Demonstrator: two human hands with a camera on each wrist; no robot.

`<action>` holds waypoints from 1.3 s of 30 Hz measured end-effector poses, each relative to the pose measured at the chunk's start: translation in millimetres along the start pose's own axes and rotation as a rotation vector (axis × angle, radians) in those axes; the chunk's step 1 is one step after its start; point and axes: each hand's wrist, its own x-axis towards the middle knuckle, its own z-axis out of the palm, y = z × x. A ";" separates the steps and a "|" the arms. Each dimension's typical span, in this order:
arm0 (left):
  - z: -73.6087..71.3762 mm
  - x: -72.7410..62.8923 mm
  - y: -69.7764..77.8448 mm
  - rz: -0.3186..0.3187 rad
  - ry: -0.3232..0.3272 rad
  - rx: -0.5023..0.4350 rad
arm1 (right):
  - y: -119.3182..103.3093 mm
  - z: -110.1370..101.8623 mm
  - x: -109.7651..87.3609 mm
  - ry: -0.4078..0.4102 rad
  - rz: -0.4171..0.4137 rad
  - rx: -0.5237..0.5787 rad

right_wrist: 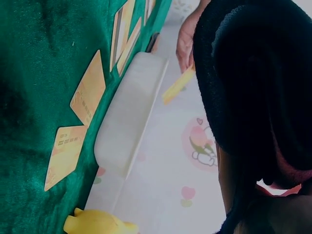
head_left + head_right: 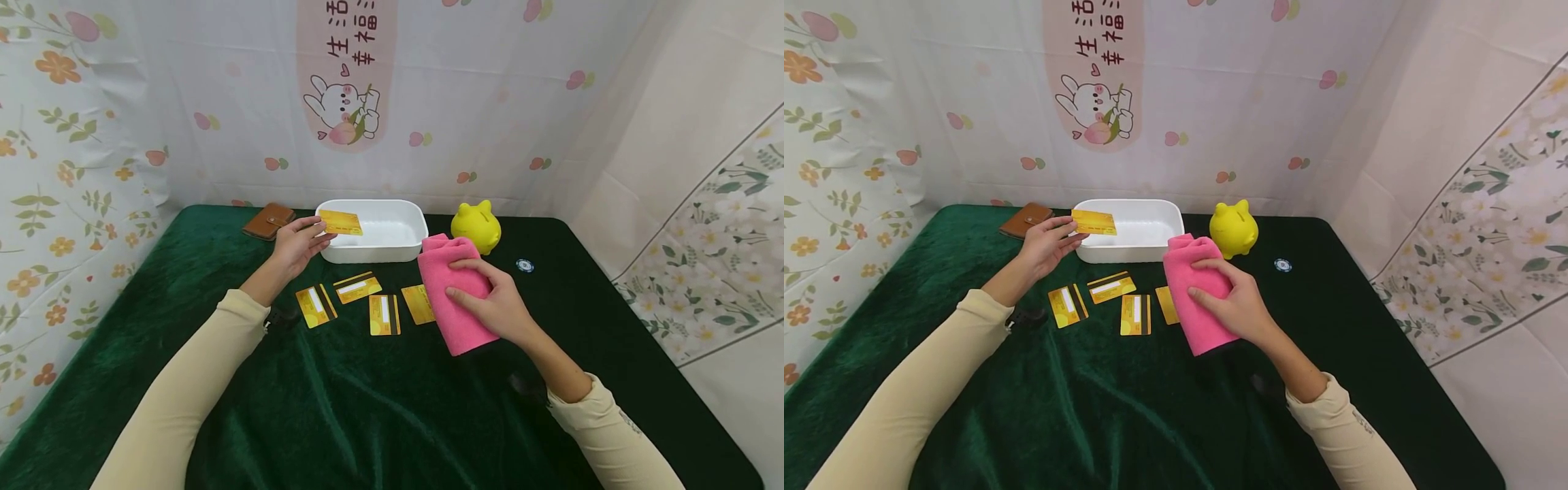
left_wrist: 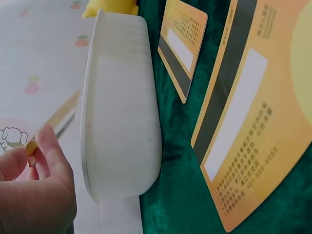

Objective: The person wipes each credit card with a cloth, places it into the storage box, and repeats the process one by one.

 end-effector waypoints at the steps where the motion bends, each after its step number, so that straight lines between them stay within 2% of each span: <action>1: 0.5 0.8 0.1 -0.002 0.002 0.005 | 0.0 0.0 -0.2 -0.002 0.000 0.001; 8: 2.7 4.2 0.8 -0.019 0.016 0.058 | 2.3 -0.3 -0.7 -0.008 0.000 0.002; 13: 1.8 7.3 0.9 -0.032 0.029 0.053 | 3.8 -0.1 -1.0 -0.014 0.004 0.010; 20: 1.3 10.9 2.0 -0.008 0.040 0.080 | 4.8 1.1 -1.1 -0.014 0.003 0.005; 26: -0.7 12.4 1.6 -0.014 0.038 0.084 | 4.7 3.0 -1.7 -0.018 0.004 0.002; 39: -6.6 9.9 4.4 0.009 0.030 0.145 | 3.5 3.4 -1.4 -0.023 -0.016 0.002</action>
